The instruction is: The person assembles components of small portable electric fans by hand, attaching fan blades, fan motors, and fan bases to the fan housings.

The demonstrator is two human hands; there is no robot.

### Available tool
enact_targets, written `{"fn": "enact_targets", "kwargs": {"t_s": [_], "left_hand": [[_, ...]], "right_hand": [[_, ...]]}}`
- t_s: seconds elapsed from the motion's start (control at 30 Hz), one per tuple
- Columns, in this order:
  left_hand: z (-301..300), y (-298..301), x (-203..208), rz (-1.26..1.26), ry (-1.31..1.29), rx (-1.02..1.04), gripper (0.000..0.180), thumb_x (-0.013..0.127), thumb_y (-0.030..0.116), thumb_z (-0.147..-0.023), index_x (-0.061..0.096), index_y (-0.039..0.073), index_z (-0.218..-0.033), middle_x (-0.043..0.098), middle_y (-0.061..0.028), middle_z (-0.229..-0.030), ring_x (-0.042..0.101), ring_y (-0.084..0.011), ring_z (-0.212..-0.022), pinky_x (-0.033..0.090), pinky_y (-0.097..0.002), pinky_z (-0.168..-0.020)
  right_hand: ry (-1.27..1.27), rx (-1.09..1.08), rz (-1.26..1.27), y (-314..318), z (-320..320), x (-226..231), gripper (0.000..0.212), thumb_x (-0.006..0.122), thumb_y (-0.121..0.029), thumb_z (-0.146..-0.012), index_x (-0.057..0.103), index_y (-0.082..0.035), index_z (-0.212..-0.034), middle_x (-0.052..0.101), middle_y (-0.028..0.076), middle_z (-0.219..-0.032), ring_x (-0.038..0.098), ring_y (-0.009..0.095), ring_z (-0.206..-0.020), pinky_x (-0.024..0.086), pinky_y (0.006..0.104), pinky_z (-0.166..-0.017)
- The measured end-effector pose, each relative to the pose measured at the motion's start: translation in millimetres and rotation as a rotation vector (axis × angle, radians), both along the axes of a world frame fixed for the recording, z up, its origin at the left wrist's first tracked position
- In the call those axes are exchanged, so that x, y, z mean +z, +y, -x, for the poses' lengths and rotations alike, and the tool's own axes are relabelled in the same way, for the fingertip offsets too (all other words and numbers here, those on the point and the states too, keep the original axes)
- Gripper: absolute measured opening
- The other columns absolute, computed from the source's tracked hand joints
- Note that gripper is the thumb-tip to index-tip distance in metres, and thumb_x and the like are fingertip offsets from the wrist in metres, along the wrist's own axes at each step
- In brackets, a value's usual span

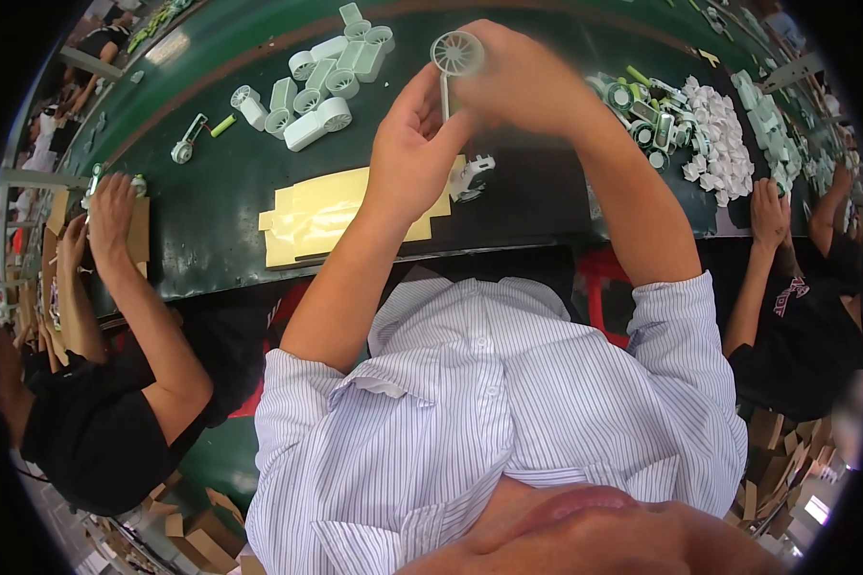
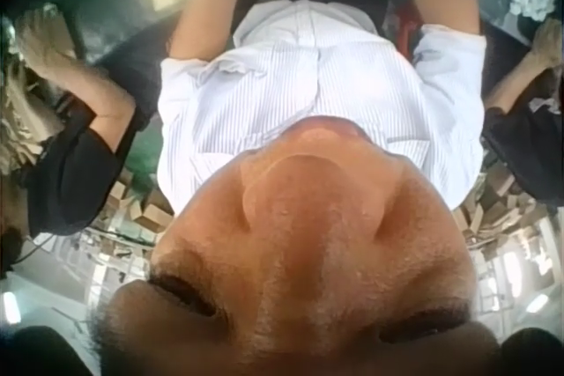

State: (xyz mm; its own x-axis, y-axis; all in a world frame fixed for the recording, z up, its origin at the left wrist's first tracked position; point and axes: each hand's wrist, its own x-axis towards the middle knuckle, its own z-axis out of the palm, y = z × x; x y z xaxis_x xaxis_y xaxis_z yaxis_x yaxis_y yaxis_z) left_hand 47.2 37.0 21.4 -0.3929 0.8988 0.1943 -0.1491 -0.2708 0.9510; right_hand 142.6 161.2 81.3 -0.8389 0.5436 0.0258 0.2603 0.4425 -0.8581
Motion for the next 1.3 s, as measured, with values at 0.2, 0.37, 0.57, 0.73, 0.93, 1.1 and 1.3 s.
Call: {"fn": "enact_targets", "kwargs": {"t_s": [0.2, 0.37, 0.57, 0.73, 0.93, 1.1, 1.3], "left_hand": [[0, -8, -2, 0.060, -0.128, -0.055, 0.052, 0.052, 0.005, -0.095, 0.035, 0.003, -0.144, 0.062, -0.0082, -0.100, 0.060, -0.0122, -0.075, 0.048, -0.0266, -0.068], [1, -9, 3, 0.102, 0.018, -0.032, 0.055, 0.055, 0.009, -0.093, 0.035, 0.004, -0.144, 0.062, -0.0046, -0.091, 0.056, -0.0082, -0.061, 0.044, -0.0225, -0.055], [3, -14, 11, 0.171, 0.039, -0.047, 0.041, 0.051, 0.005, -0.093, 0.045, -0.001, -0.134, 0.057, -0.0011, -0.084, 0.052, -0.0067, -0.062, 0.042, -0.0217, -0.058], [1, -1, -6, 0.166, -0.118, 0.075, 0.039, 0.052, 0.000, -0.088, 0.049, -0.002, -0.127, 0.058, -0.0024, -0.079, 0.052, -0.0077, -0.058, 0.040, -0.0206, -0.052], [-3, 3, -8, 0.287, -0.034, 0.168, 0.036, 0.055, 0.002, -0.088, 0.048, -0.007, -0.123, 0.061, -0.0059, -0.083, 0.055, -0.0098, -0.061, 0.042, -0.0211, -0.053], [-4, 1, -10, 0.235, -0.016, 0.096, 0.032, 0.056, 0.006, -0.089, 0.050, -0.007, -0.118, 0.065, -0.0099, -0.095, 0.063, -0.0142, -0.076, 0.049, -0.0245, -0.067], [-10, -5, -15, 0.248, -0.074, 0.179, 0.021, 0.054, 0.013, -0.091, 0.051, -0.004, -0.104, 0.065, -0.0132, -0.094, 0.064, -0.0167, -0.072, 0.050, -0.0272, -0.066]], "right_hand": [[0.037, 0.055, 0.011, 6, 4, -2, 0.041, 0.065, -0.018, -0.078, 0.055, 0.001, -0.113, 0.064, 0.009, -0.087, 0.063, 0.014, -0.066, 0.051, 0.0273, -0.059], [0.050, 0.118, 0.002, 10, 7, 0, 0.036, 0.064, -0.019, -0.078, 0.056, 0.003, -0.106, 0.064, 0.009, -0.080, 0.062, 0.014, -0.060, 0.050, 0.0261, -0.056], [-0.140, 0.173, 0.089, 8, 6, 21, 0.049, 0.061, -0.008, -0.076, 0.049, 0.006, -0.122, 0.064, 0.017, -0.087, 0.064, 0.025, -0.070, 0.054, 0.0348, -0.063], [0.031, 0.280, 0.244, 19, 10, -8, 0.053, 0.068, -0.015, -0.077, 0.050, 0.006, -0.122, 0.063, 0.012, -0.090, 0.064, 0.015, -0.072, 0.054, 0.0255, -0.061], [-0.049, 0.079, -0.195, 2, 11, -30, 0.064, 0.066, -0.022, -0.080, 0.043, 0.006, -0.132, 0.067, 0.013, -0.084, 0.065, 0.019, -0.077, 0.052, 0.0323, -0.066], [0.015, 0.102, 0.175, 4, 0, -8, 0.059, 0.062, -0.006, -0.076, 0.036, 0.005, -0.129, 0.060, 0.011, -0.080, 0.058, 0.013, -0.059, 0.048, 0.0276, -0.052], [0.134, 0.107, 0.289, 4, 0, -19, 0.056, 0.060, -0.003, -0.077, 0.038, 0.004, -0.128, 0.059, 0.010, -0.080, 0.055, 0.012, -0.057, 0.047, 0.0263, -0.050]]}}
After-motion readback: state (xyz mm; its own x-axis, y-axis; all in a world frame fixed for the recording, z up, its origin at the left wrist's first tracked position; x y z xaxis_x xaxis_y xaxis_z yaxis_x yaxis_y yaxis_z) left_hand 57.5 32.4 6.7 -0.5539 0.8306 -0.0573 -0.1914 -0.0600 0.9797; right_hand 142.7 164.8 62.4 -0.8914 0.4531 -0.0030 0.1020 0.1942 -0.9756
